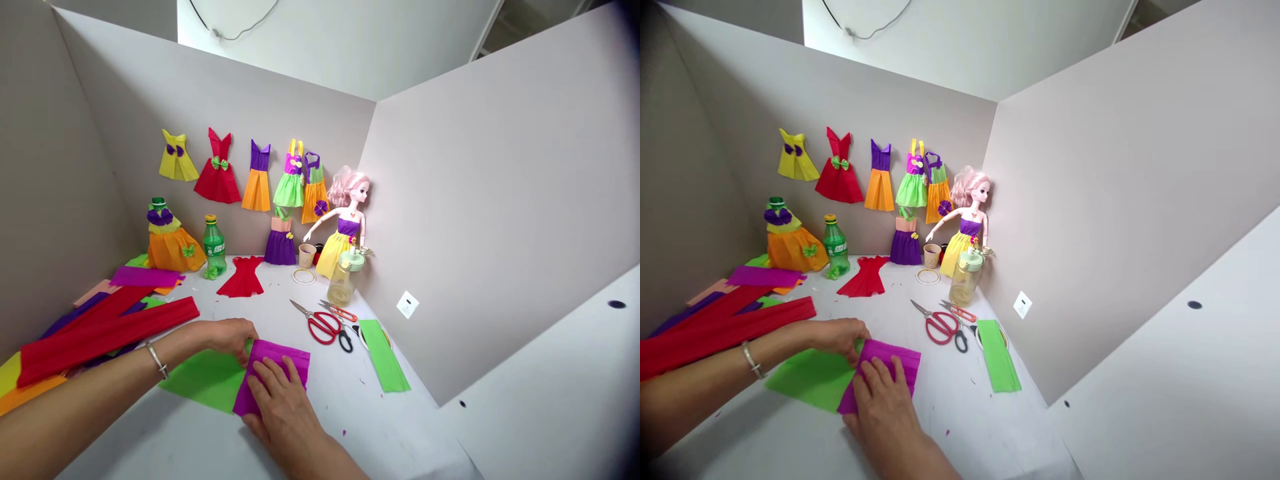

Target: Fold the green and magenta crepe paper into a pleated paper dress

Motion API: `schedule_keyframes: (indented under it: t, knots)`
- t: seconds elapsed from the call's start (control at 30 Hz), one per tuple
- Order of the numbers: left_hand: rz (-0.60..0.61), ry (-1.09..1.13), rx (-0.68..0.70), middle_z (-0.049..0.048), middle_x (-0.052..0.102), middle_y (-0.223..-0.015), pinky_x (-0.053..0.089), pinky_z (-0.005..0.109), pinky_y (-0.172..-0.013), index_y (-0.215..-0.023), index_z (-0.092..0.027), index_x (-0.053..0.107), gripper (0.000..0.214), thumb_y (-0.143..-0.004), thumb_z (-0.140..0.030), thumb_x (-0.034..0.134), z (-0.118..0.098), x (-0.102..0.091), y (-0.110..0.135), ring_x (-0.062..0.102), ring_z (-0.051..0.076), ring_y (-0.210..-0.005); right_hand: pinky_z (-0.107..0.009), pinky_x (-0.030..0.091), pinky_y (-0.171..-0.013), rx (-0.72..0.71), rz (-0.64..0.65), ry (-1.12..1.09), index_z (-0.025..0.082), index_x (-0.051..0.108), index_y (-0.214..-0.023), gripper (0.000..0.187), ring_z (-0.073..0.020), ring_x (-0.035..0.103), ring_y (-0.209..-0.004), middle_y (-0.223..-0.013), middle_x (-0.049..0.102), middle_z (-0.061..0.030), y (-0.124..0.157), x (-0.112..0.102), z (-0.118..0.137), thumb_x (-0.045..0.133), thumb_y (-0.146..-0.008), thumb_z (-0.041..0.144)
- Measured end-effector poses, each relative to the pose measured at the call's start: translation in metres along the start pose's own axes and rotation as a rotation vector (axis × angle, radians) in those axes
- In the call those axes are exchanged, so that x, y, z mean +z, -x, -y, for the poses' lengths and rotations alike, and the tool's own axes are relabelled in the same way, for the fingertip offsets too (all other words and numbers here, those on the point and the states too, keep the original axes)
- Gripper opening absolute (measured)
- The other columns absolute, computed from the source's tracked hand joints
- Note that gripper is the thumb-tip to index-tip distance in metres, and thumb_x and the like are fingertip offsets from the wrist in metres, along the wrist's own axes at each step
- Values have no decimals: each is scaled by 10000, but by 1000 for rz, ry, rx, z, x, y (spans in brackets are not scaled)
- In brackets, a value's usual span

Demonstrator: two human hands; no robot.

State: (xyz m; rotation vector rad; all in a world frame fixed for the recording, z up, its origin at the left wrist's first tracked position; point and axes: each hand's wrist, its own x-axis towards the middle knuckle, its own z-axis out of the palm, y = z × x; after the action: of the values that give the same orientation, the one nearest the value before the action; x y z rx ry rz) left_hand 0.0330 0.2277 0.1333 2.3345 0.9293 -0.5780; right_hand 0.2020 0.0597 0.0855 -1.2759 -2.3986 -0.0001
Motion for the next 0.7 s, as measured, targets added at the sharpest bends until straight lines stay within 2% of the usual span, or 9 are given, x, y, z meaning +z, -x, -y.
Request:
schedule_keyframes:
  t: [0.13,0.2,0.3,0.43,0.5,0.57,0.63,0.7]
  knots:
    - [-7,64,17,66,648,-1236,571,449,-889,-1214,-152,638,340,-965,-383,656,1,-4,4,660,273,-1062,-471,451,-1089,47,-138,-104,192,641,-1238,293,-254,623,-1171,-1268,687,-95,14,-12,4,582,-989,335]
    - [-16,116,30,66,645,-1240,569,453,-894,-1217,-152,636,342,-965,-383,656,4,-5,3,657,277,-1068,-367,518,-967,101,-146,-246,216,664,-1170,222,-216,659,-1041,-1140,716,-63,22,-18,7,589,-967,268]
    - [-18,228,63,64,644,-1243,569,454,-896,-1218,-151,636,345,-965,-384,656,10,-5,1,656,283,-1074,-268,530,-806,231,-103,-484,229,701,-1085,197,-176,680,-891,-1003,719,-29,28,-26,11,595,-922,198]
    - [-16,419,79,68,642,-1247,570,452,-893,-1222,-154,633,340,-966,-375,657,21,-1,1,657,276,-1072,-260,510,-705,504,-6,-819,196,739,-976,180,-169,681,-764,-855,719,-27,24,-27,7,585,-909,261]
    - [-23,531,62,70,647,-1231,574,446,-884,-1216,-154,633,328,-970,-371,653,26,3,3,662,263,-1056,-259,506,-657,616,32,-1044,160,725,-1021,267,-180,687,-760,-850,715,-46,18,-23,0,600,-897,360]
    - [-38,656,42,72,666,-1188,578,432,-866,-1190,-151,639,305,-976,-368,646,31,7,7,677,236,-1012,-257,505,-633,667,55,-1206,129,699,-1083,386,-185,696,-766,-871,706,-59,13,-19,-7,631,-863,438]
    - [-70,792,28,66,710,-1121,582,407,-836,-1134,-153,661,333,-923,-408,700,34,13,12,702,226,-947,-257,507,-626,687,69,-1233,111,675,-1120,431,-181,695,-750,-864,691,-57,7,-16,-14,644,-847,443]
    - [-120,926,16,53,760,-1045,583,382,-804,-1065,-164,686,437,-793,-490,787,35,20,17,727,251,-902,-263,511,-618,694,81,-1165,99,656,-1134,388,-175,684,-713,-839,684,-52,1,-15,-19,614,-874,383]
